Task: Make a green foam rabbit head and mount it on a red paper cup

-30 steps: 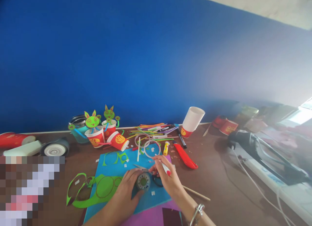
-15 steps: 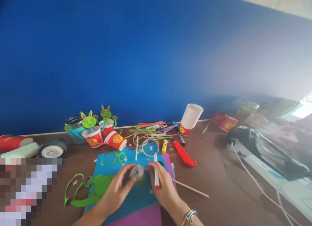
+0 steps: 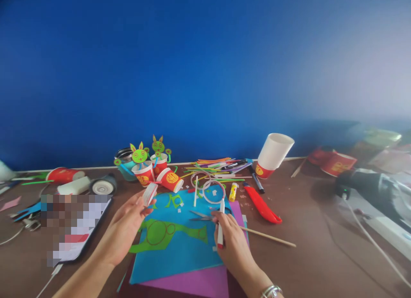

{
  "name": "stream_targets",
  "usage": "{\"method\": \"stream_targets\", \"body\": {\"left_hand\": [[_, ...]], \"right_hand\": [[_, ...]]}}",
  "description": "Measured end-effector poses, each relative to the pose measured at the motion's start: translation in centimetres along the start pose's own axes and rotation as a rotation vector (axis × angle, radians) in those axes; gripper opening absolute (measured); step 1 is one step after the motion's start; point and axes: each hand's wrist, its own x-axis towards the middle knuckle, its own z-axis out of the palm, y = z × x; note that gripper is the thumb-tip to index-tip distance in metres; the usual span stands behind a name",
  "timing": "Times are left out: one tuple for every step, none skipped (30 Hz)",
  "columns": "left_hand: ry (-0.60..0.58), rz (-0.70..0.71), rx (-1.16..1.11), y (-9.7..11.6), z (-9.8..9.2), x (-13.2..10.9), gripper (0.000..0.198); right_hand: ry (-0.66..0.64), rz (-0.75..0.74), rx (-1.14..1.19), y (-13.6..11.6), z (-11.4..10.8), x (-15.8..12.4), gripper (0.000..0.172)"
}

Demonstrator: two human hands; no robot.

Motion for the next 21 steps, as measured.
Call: {"method": "stream_targets", "body": {"left_hand": [[0.015,0.014,0.063,0.1,-0.7,-0.4,0.043],[0.028,0.012,0.114,0.0,-1.4,-0.8,0.044],[0.042,0.008,0.146,-0.2,-1.9,-1.1,0.044],[0.055,-0.001,0.17,-0.6,-2.4,-1.4,0.044],[0.056,0.004,0.186,-1.0,-2.7,-1.6,0.044],[0.054,0.023,0.197,-1.5,-2.9,-1.8,0.043],[0.056,0.053,0.207,-1.9,-3.0,-1.8,0.043],[0.068,0.09,0.219,-2.2,-3.1,-1.8,0.043],[0.086,0.123,0.237,-2.6,-3.2,-1.8,0.044],[0.103,0.149,0.259,-2.9,-3.3,-1.7,0.045],[0.115,0.176,0.282,-3.1,-3.4,-1.7,0.046],[0.127,0.202,0.313,-3.4,-3.5,-1.6,0.047],[0.143,0.233,0.362,-3.6,-3.6,-1.5,0.049],[0.163,0.263,0.432,-3.8,-3.8,-1.4,0.051],[0.181,0.291,0.523,-4.0,-4.0,-1.3,0.053],[0.194,0.318,0.624,-4.1,-4.2,-1.2,0.054],[0.195,0.343,0.723,-4.2,-4.3,-1.0,0.054],[0.185,0.367,0.812,-4.3,-4.5,-0.8,0.052],[0.168,0.39,0.884,-4.4,-4.6,-0.6,0.049],[0.147,0.406,0.943,-4.4,-4.7,-0.4,0.045],[0.123,0.412,0.995,-4.5,-4.8,-0.2,0.042]], "right_hand": [[0.0,0.001,-0.013,-0.2,-0.1,0.0,0.041],[-0.02,-0.002,-0.024,-0.6,-0.2,0.0,0.041],[-0.047,-0.005,-0.033,-1.2,-0.4,0.0,0.042],[-0.07,-0.021,-0.036,-2.0,-0.5,0.1,0.041],[-0.112,-0.051,-0.035,-2.8,-0.5,0.2,0.041],[-0.155,-0.085,-0.039,-3.7,-0.5,0.3,0.043],[-0.212,-0.123,-0.051,-4.5,-0.4,0.5,0.044],[-0.259,-0.143,-0.065,-5.2,-0.2,0.6,0.046],[-0.302,-0.159,-0.087,-5.7,0.1,0.8,0.049],[-0.331,-0.17,-0.116,-6.0,0.4,1.0,0.052],[-0.353,-0.176,-0.147,-6.1,0.6,1.1,0.054],[-0.367,-0.182,-0.181,-6.1,0.8,1.2,0.056],[-0.373,-0.191,-0.213,-5.9,1.0,1.3,0.057],[-0.374,-0.202,-0.243,-5.7,1.1,1.3,0.059],[-0.369,-0.214,-0.272,-5.4,1.1,1.4,0.06],[-0.362,-0.224,-0.299,-5.2,1.0,1.4,0.062],[-0.355,-0.231,-0.324,-4.9,0.9,1.5,0.063],[-0.35,-0.233,-0.347,-4.7,0.8,1.6,0.063],[-0.348,-0.231,-0.37,-4.5,0.6,1.7,0.063],[-0.347,-0.229,-0.392,-4.3,0.4,1.8,0.063],[-0.347,-0.229,-0.412,-4.0,0.2,1.8,0.063]]}}
